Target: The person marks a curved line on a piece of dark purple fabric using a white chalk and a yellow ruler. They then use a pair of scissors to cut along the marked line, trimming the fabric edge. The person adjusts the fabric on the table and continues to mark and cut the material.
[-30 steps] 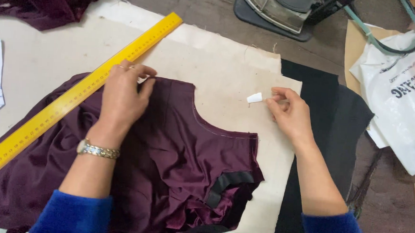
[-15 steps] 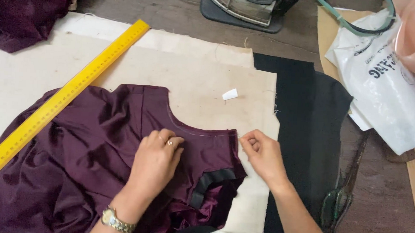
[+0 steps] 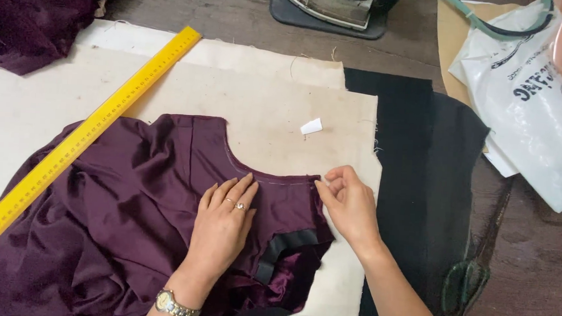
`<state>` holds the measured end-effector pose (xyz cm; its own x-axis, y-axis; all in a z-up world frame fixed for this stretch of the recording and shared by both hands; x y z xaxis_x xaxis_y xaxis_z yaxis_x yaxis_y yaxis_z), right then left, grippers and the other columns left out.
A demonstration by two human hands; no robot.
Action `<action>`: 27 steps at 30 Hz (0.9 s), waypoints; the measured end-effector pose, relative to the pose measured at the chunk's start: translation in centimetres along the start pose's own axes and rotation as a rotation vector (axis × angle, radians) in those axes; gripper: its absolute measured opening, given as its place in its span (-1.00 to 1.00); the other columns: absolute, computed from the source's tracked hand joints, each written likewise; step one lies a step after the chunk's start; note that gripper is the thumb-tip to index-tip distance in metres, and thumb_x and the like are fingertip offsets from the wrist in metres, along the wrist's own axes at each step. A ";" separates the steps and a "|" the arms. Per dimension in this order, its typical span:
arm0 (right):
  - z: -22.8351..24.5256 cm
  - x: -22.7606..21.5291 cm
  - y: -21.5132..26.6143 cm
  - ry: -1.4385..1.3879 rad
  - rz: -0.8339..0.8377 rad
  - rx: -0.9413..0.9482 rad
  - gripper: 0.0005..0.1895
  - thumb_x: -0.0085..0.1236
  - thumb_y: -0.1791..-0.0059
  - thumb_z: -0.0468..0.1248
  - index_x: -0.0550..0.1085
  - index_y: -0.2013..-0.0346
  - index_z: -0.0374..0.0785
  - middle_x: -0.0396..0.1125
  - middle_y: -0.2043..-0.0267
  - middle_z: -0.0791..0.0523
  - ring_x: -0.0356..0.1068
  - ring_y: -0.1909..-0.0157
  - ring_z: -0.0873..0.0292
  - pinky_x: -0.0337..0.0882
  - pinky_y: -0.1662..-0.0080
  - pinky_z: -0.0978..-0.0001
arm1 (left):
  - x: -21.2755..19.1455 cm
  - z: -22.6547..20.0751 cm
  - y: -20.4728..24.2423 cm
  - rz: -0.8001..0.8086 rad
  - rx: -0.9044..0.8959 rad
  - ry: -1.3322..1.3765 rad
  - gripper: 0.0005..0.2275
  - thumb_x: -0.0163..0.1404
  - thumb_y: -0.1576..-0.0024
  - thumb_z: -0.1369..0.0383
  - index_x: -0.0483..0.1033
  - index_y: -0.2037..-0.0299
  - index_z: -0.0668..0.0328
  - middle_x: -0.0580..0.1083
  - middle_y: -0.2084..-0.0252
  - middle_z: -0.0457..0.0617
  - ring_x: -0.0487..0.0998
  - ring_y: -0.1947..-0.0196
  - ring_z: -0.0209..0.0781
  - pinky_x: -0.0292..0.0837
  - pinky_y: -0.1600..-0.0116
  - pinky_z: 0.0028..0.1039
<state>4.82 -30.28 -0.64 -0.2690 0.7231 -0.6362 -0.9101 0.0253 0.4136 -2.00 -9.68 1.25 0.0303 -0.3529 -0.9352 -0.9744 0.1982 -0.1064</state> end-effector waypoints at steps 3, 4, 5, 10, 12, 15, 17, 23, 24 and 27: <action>2.5 -0.3 0.1 -0.069 -0.037 -0.167 -0.84 0.19 0.09 -0.30 0.48 0.30 -0.34 0.41 0.52 0.00 0.33 0.57 0.18 0.35 0.47 0.34 | -1.0 2.0 -1.3 -0.034 -0.044 0.017 -0.75 0.01 -0.07 0.38 0.52 0.04 -0.04 0.49 0.04 -0.18 0.43 -0.03 -0.16 0.26 -0.04 -0.32; 2.6 0.0 0.0 -0.070 -0.035 -0.166 -0.84 0.19 0.09 -0.30 0.48 0.30 -0.34 0.41 0.52 0.00 0.33 0.57 0.18 0.35 0.47 0.34 | -1.5 2.6 -2.1 -0.033 -0.045 0.016 -0.75 0.01 -0.07 0.38 0.52 0.04 -0.04 0.49 0.04 -0.18 0.43 -0.03 -0.16 0.26 -0.04 -0.32; 3.4 0.2 0.0 -0.026 -0.029 -0.256 -0.88 0.18 0.10 -0.32 0.49 0.32 -0.29 0.39 0.44 0.03 0.35 0.45 0.13 0.37 0.37 0.32 | -1.9 3.2 -2.9 -0.031 -0.050 0.002 -0.83 0.03 -0.05 0.37 0.54 0.15 -0.09 0.47 0.15 -0.23 0.43 0.08 -0.20 0.28 0.06 -0.37; 5.0 2.0 -0.6 0.157 0.027 -0.487 -0.93 0.12 0.10 -0.38 0.48 0.33 -0.24 0.23 0.30 0.10 0.28 0.13 0.01 0.31 0.07 0.19 | -1.1 4.9 -6.3 0.124 -0.068 -0.015 -0.93 0.07 -0.01 0.36 0.54 0.33 -0.10 0.38 0.30 -0.29 0.40 0.22 -0.27 0.29 0.18 -0.47; 5.3 2.7 -0.5 0.250 0.034 -0.554 -0.89 0.14 0.14 -0.37 0.46 0.32 -0.18 0.16 0.26 0.15 0.16 0.06 0.06 0.19 -0.01 0.16 | 0.1 5.0 -6.9 0.230 -0.050 -0.041 -0.86 0.14 0.07 0.33 0.53 0.31 -0.06 0.36 0.28 -0.24 0.40 0.22 -0.24 0.31 0.20 -0.44; 5.1 3.6 -1.0 0.282 0.068 -0.574 -0.88 0.12 0.15 -0.36 0.46 0.32 -0.16 0.14 0.24 0.17 0.12 0.04 0.09 0.15 -0.01 0.17 | 1.0 5.2 -7.0 0.294 -0.015 -0.059 -0.81 0.14 0.08 0.30 0.51 0.27 0.01 0.36 0.24 -0.19 0.40 0.19 -0.21 0.30 0.21 -0.42; 5.1 4.0 -1.3 0.305 0.091 -0.567 -0.88 0.12 0.14 -0.34 0.45 0.32 -0.14 0.14 0.24 0.18 0.11 0.03 0.11 0.13 -0.03 0.17 | 1.0 5.2 -7.1 0.314 -0.009 -0.052 -0.81 0.13 0.07 0.29 0.51 0.26 0.03 0.36 0.24 -0.17 0.40 0.17 -0.19 0.30 0.19 -0.41; 4.8 5.0 -1.7 0.342 0.127 -0.555 -0.89 0.12 0.14 -0.33 0.45 0.33 -0.13 0.14 0.24 0.19 0.10 0.02 0.12 0.09 -0.06 0.16 | 1.1 5.2 -7.1 0.344 -0.010 -0.029 -0.80 0.12 0.05 0.30 0.52 0.24 0.06 0.35 0.21 -0.15 0.38 0.15 -0.18 0.28 0.17 -0.40; 4.7 5.1 -1.8 0.346 0.122 -0.557 -0.90 0.13 0.14 -0.32 0.45 0.34 -0.13 0.14 0.24 0.19 0.10 0.01 0.12 0.09 -0.06 0.16 | 1.1 5.2 -7.1 0.341 -0.008 -0.033 -0.80 0.12 0.05 0.30 0.53 0.24 0.07 0.35 0.22 -0.15 0.38 0.15 -0.18 0.28 0.17 -0.40; 4.6 5.1 -1.8 0.343 0.110 -0.556 -0.91 0.13 0.14 -0.32 0.44 0.35 -0.14 0.14 0.23 0.18 0.10 0.01 0.12 0.08 -0.07 0.15 | 1.4 5.4 -7.2 0.349 -0.003 -0.038 -0.81 0.13 0.06 0.30 0.55 0.25 0.05 0.36 0.22 -0.17 0.38 0.16 -0.21 0.28 0.18 -0.41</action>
<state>6.57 -23.43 -1.63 -0.3708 0.4377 -0.8191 -0.8739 -0.4630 0.1482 6.25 -6.62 -1.08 -0.2967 -0.2298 -0.9269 -0.9281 0.2979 0.2232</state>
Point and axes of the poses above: each hand's wrist, its own y-axis away from the middle knuckle, its own x-axis out of the palm, z = x × y, the point moved 9 cm from there along -y, towards the middle knuckle
